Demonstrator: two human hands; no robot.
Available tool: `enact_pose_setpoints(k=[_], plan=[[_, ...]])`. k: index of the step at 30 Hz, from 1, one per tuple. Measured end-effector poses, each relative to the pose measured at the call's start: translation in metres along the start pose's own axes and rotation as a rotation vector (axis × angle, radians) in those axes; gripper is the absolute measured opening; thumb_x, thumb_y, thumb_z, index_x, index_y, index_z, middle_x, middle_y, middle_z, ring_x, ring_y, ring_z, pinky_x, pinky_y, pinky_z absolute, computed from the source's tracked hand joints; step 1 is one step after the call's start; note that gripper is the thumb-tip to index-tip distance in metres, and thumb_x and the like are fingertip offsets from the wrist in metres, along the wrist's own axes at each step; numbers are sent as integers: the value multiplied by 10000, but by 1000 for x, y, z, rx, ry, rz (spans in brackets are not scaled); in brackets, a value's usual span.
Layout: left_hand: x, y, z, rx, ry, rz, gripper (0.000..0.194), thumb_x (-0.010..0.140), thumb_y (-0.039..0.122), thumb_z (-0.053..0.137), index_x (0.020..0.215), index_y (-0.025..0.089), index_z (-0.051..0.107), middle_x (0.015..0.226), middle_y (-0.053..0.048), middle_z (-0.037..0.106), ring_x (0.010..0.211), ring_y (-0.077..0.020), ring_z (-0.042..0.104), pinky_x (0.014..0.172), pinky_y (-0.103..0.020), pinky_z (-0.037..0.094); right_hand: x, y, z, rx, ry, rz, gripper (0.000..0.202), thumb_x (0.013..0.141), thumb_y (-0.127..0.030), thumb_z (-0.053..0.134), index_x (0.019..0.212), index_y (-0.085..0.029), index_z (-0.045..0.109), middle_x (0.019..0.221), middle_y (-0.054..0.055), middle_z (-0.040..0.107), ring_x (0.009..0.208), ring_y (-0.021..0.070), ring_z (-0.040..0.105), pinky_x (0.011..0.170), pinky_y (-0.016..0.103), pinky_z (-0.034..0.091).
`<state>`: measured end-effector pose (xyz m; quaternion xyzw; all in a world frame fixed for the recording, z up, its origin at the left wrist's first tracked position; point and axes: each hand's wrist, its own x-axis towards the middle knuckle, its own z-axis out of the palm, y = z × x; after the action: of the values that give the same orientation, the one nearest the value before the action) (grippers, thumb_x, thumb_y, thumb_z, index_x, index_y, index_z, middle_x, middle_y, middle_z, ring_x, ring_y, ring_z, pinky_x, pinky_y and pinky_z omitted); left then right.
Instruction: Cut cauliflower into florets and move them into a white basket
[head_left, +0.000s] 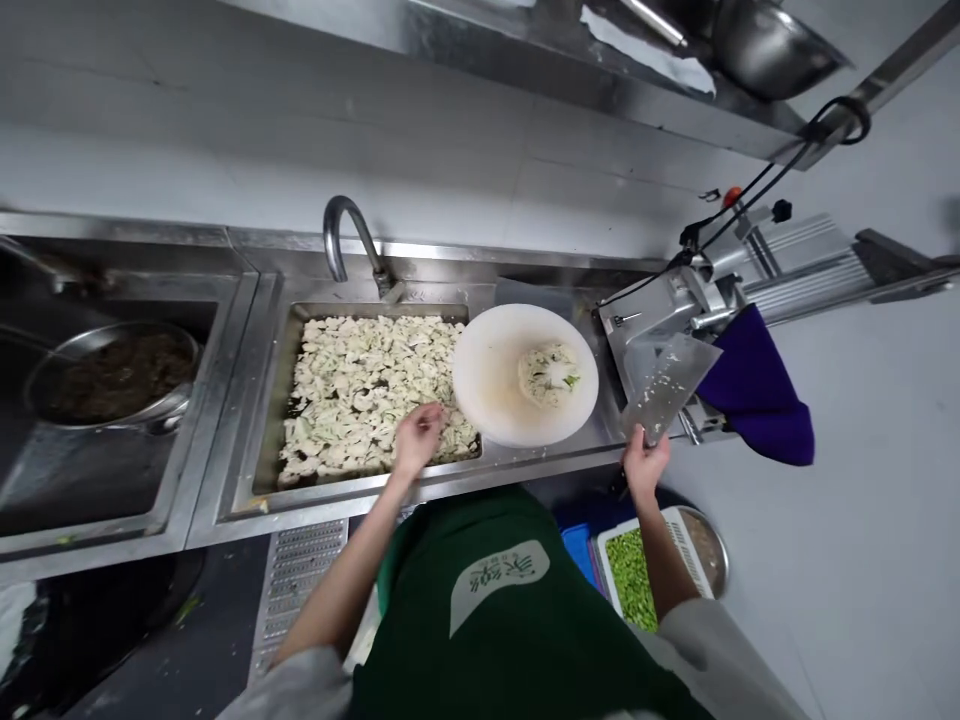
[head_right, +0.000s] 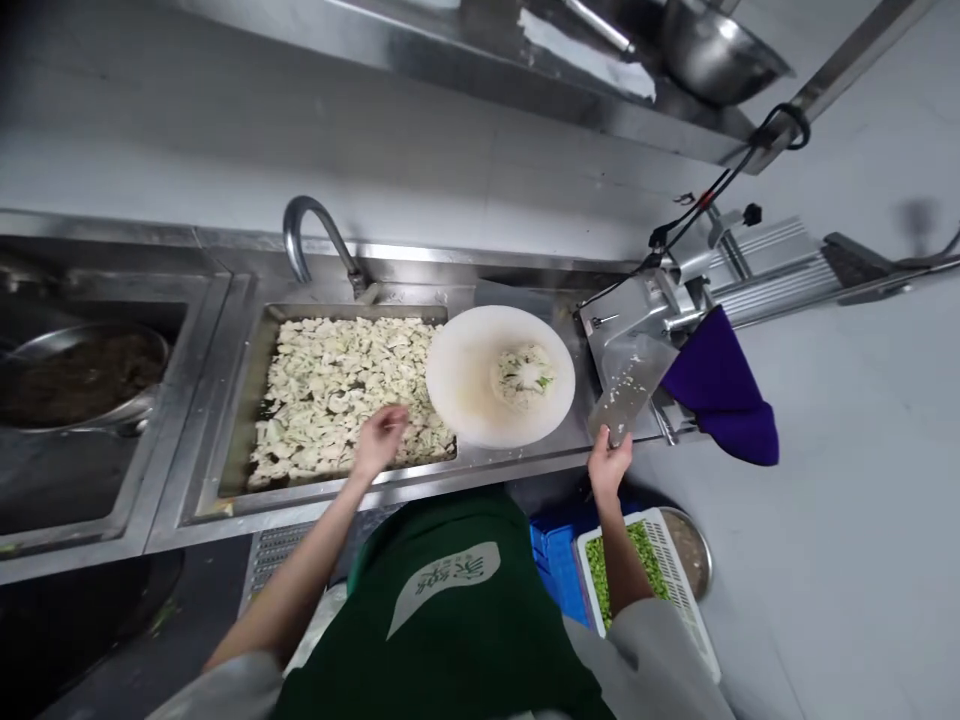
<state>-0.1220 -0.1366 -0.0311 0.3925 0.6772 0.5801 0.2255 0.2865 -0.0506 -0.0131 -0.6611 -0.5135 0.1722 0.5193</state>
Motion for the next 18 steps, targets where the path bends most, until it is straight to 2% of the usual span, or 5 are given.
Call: enact_pose_setpoints(k=[4,7,11,15,18], plan=[[61,38,125,-50,-255,-82,470,810,410,769,1222,190,712,1308,-150,722,1131,-291,707,958,-416,602,33,22,17,-21,-155,-64,520,924,-685,537,1082,-190,560,842,110,719,753,256,705,699,368,565],[87,49,185,-41,-425,-177,676,744,420,872,1351,217,654,1422,-155,659,1234,-325,666,1025,-427,571,51,25,37,-7,-236,-75,484,943,-647,502,1113,-197,554,923,146,748,850,286,726,751,386,573],[71,37,201,-44,-344,-195,586,781,429,834,1296,221,649,1315,-108,695,1233,-284,658,1104,-417,525,72,10,71,-53,-341,-41,450,956,-586,471,1134,-184,566,956,183,755,874,326,742,745,394,567],[27,27,205,-155,-19,-266,561,823,477,782,1280,223,576,1183,-93,692,1087,-232,697,952,-360,597,86,-12,98,-11,-508,-72,358,984,-543,454,1110,-219,540,841,110,733,775,299,719,686,353,532],[-15,28,211,-219,232,-365,625,840,501,771,1314,253,447,1193,-91,652,1035,-203,706,847,-307,615,85,-26,104,31,-565,-86,310,1006,-521,446,1113,-238,512,782,58,699,717,280,690,644,330,498]])
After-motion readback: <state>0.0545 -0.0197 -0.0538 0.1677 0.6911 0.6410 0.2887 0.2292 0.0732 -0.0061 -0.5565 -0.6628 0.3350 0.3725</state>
